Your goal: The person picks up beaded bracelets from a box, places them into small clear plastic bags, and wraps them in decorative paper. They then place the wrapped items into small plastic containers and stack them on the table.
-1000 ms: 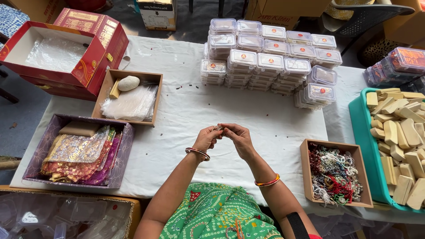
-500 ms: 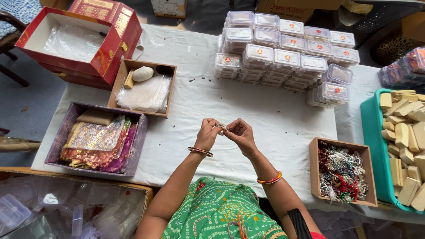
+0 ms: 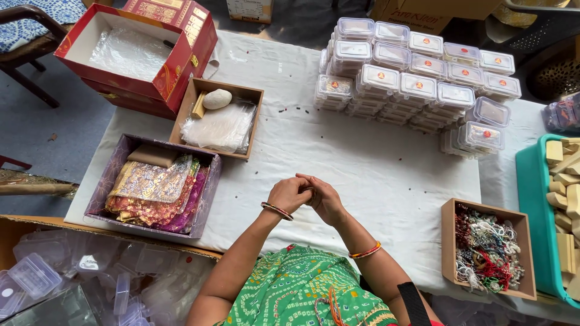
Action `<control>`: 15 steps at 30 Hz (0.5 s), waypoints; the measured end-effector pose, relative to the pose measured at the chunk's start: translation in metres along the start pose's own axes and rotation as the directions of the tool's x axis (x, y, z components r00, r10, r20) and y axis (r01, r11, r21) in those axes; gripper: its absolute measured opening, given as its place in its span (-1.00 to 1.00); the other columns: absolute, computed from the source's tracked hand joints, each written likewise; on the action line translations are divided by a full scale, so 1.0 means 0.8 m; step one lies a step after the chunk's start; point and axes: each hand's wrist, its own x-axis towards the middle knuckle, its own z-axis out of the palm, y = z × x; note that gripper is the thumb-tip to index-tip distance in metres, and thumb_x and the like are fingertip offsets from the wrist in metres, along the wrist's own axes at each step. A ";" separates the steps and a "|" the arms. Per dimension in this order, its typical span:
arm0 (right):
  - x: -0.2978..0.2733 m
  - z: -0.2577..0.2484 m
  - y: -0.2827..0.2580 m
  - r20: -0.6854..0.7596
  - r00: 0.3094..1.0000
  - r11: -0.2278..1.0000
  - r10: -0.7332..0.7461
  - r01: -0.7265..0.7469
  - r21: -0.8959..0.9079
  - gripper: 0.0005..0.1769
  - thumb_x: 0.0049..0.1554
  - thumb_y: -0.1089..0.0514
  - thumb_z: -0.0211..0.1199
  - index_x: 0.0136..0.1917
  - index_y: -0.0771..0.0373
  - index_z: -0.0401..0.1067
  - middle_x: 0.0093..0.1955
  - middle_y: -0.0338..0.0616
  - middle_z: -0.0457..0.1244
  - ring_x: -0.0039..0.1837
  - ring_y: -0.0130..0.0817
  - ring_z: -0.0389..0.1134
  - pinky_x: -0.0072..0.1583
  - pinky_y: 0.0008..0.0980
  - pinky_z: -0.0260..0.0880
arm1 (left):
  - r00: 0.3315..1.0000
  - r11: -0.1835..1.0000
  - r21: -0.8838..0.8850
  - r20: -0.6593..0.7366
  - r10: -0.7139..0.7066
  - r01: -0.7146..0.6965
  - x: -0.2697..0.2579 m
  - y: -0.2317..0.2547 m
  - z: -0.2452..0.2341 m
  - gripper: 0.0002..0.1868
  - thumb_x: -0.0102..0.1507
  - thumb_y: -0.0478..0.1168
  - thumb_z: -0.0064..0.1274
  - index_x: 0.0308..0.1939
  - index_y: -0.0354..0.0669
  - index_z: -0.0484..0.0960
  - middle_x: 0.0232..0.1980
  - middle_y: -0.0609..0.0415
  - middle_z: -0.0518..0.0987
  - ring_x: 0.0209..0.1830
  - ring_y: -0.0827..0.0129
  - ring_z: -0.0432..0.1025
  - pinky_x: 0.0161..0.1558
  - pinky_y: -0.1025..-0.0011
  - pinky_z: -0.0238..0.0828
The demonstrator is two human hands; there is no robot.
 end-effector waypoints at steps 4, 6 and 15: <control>0.004 -0.002 0.006 0.012 0.998 0.977 0.061 -0.062 0.205 -0.45 0.44 -0.02 -0.03 0.46 0.46 0.32 0.20 0.02 0.33 0.18 -0.25 0.40 0.28 -0.18 0.45 | 0.996 0.993 0.121 -0.084 0.021 -0.011 0.008 -0.012 -0.020 -0.65 0.15 0.05 0.21 -0.15 -0.08 0.76 -0.07 0.01 0.64 -0.16 0.20 0.59 -0.10 0.23 0.53; 0.006 -0.007 0.003 -0.098 0.983 0.947 0.158 -0.123 0.298 -0.47 0.36 0.02 -0.05 0.41 0.45 0.31 0.27 0.18 0.34 0.22 -0.18 0.42 0.32 -0.17 0.45 | 0.982 0.986 0.158 -0.174 0.075 -0.048 0.024 -0.026 -0.036 -0.54 0.12 0.11 0.26 -0.06 -0.10 0.70 0.03 -0.05 0.59 -0.10 0.14 0.56 -0.06 0.19 0.50; -0.019 -0.116 0.043 -0.428 0.864 0.911 0.266 -0.080 0.404 -0.44 0.32 -0.06 0.01 0.34 0.46 0.30 0.25 0.26 0.32 0.23 -0.03 0.41 0.27 -0.13 0.51 | 0.868 0.887 0.454 -0.470 0.160 0.082 0.130 -0.176 -0.120 -0.78 0.30 -0.31 0.03 -0.01 -0.20 0.68 0.07 -0.08 0.63 0.08 0.04 0.49 0.12 0.18 0.45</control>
